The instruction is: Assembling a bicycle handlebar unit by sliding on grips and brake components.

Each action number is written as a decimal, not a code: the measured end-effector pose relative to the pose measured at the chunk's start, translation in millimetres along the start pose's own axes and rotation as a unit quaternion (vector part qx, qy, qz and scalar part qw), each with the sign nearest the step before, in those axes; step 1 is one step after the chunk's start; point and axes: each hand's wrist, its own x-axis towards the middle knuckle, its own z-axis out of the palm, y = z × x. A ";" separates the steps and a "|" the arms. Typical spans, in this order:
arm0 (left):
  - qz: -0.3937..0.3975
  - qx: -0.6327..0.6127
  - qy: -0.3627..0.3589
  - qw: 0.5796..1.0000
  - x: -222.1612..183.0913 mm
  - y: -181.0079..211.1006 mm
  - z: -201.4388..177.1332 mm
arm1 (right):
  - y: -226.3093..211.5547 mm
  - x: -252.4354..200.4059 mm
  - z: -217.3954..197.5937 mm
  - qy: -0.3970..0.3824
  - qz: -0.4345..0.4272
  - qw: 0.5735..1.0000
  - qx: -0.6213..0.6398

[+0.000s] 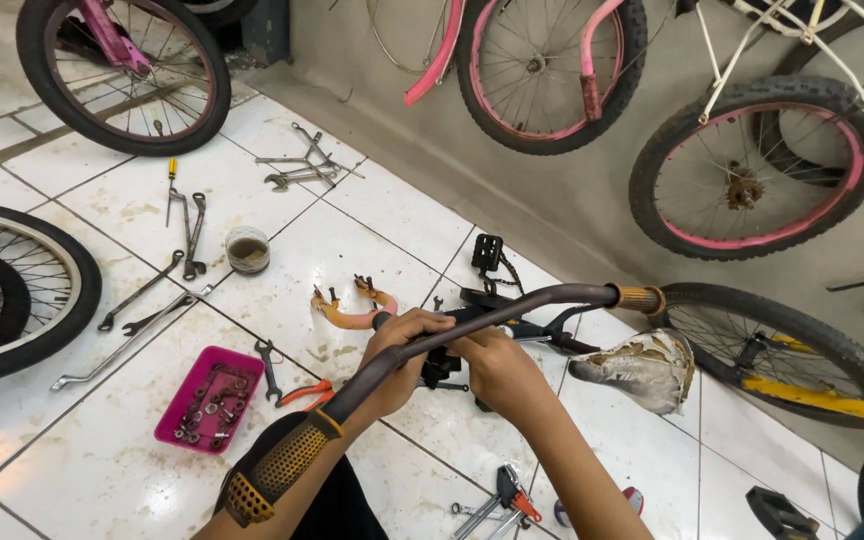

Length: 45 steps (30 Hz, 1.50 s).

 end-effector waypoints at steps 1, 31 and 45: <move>0.000 0.000 0.001 1.000 -0.3 1.1 0.4 | 0.7 -0.2 1.7 -0.001 0.000 1.000 0.000; -0.043 0.025 0.046 0.998 -5.8 -0.3 11.1 | 15.1 -31.7 80.8 0.109 0.003 0.967 -0.231; -0.024 0.021 0.056 0.998 -7.5 5.7 8.4 | -72.5 8.0 44.0 0.208 0.293 0.925 0.122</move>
